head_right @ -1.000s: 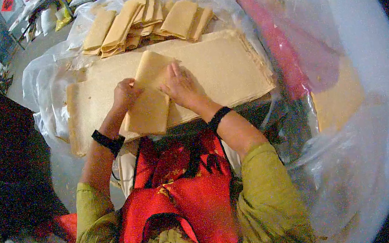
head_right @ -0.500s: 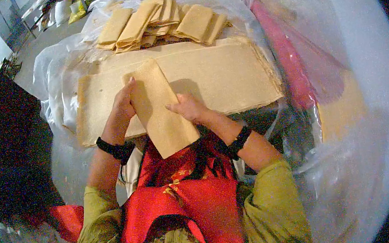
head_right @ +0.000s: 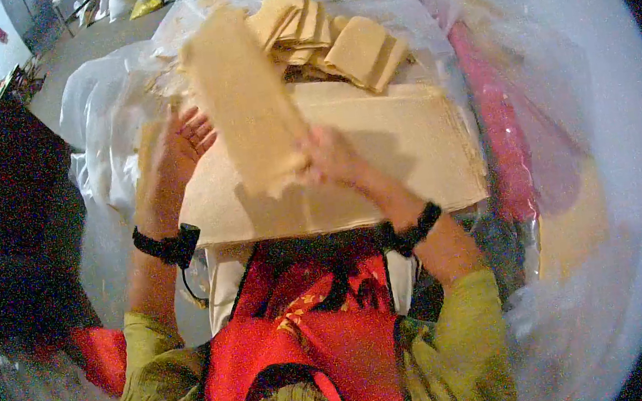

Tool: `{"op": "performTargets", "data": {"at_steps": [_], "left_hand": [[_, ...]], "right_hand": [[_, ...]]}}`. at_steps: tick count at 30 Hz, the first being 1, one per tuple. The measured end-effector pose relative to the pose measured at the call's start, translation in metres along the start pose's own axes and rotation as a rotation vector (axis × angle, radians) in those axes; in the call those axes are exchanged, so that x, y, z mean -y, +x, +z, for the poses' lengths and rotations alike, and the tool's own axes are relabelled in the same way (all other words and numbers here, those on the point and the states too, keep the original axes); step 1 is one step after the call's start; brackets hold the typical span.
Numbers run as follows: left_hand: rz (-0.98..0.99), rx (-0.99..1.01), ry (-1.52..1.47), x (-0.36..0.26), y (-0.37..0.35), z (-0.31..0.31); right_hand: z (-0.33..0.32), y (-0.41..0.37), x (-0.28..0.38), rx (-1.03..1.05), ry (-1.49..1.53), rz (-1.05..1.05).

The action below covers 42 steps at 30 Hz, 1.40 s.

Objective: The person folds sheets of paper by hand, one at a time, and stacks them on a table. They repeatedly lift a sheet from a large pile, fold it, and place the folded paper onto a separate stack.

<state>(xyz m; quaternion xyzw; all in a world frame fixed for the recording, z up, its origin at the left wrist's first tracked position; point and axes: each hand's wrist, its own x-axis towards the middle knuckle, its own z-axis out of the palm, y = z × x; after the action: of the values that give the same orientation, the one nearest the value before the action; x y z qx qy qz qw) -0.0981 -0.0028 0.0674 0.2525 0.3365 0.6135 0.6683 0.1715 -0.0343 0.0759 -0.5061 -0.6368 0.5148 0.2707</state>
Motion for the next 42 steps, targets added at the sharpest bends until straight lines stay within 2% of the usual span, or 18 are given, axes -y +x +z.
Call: {"op": "performTargets", "data": {"at_steps": [1, 2, 4, 7, 10, 15, 19, 21, 22, 23, 25, 28, 29, 32, 35, 38, 42], "left_hand": [[-0.006, 0.015, 0.0, -0.008, -0.008, 0.0], [0.02, 0.011, 0.056, -0.011, -0.014, -0.009], [0.06, -0.008, 0.173, -0.018, -0.03, -0.032], [0.031, -0.134, 0.313, -0.023, -0.085, -0.051], [-0.027, -0.188, 0.374, -0.01, -0.14, -0.069], [-0.084, -0.312, 0.309, 0.04, -0.185, -0.096], [-0.024, -0.372, 0.245, 0.056, -0.194, -0.091], [-0.067, -0.362, 0.272, 0.065, -0.19, -0.092], [-0.03, -0.254, 0.211, 0.07, -0.193, -0.086], [-0.104, -0.255, 0.245, 0.076, -0.188, -0.08], [-0.151, -0.117, 0.235, 0.09, -0.186, -0.06], [-0.295, 0.042, 0.222, 0.108, -0.177, -0.036], [-0.312, 0.014, 0.298, 0.111, -0.179, -0.029], [-0.368, 0.041, 0.405, 0.12, -0.175, -0.004], [-0.394, 0.065, 0.39, 0.139, -0.158, -0.011], [-0.386, 0.078, 0.282, 0.151, -0.15, -0.025], [-0.371, -0.044, 0.3, 0.151, -0.15, -0.024]], "right_hand": [[-0.003, 0.016, 0.022, -0.14, -0.017, -0.078], [-0.026, 0.047, 0.017, -0.073, 0.052, -0.114], [-0.038, 0.072, 0.034, -0.175, 0.234, -0.211], [-0.024, 0.058, 0.039, -0.279, 0.37, -0.169], [-0.003, 0.043, -0.006, -0.189, 0.035, -0.115], [0.023, -0.022, -0.043, -0.199, -0.656, -0.468], [0.024, -0.056, -0.073, -0.114, -1.133, -0.857], [0.021, -0.077, -0.086, -0.102, -1.204, -0.807], [0.018, -0.09, -0.09, -0.133, -1.183, -0.766], [0.013, -0.1, -0.095, -0.166, -1.159, -0.735], [0.003, -0.121, -0.106, -0.353, -1.016, -0.689], [-0.022, -0.152, -0.116, -0.457, -1.002, -0.602], [-0.03, -0.163, -0.12, -0.36, -1.079, -0.399], [-0.056, -0.194, -0.131, -0.492, -1.192, -0.334], [-0.081, -0.202, -0.153, -0.588, -1.18, -0.223], [-0.082, -0.208, -0.142, -0.678, -1.108, -0.263], [-0.079, -0.204, -0.149, -0.78, -1.082, -0.231]]}}
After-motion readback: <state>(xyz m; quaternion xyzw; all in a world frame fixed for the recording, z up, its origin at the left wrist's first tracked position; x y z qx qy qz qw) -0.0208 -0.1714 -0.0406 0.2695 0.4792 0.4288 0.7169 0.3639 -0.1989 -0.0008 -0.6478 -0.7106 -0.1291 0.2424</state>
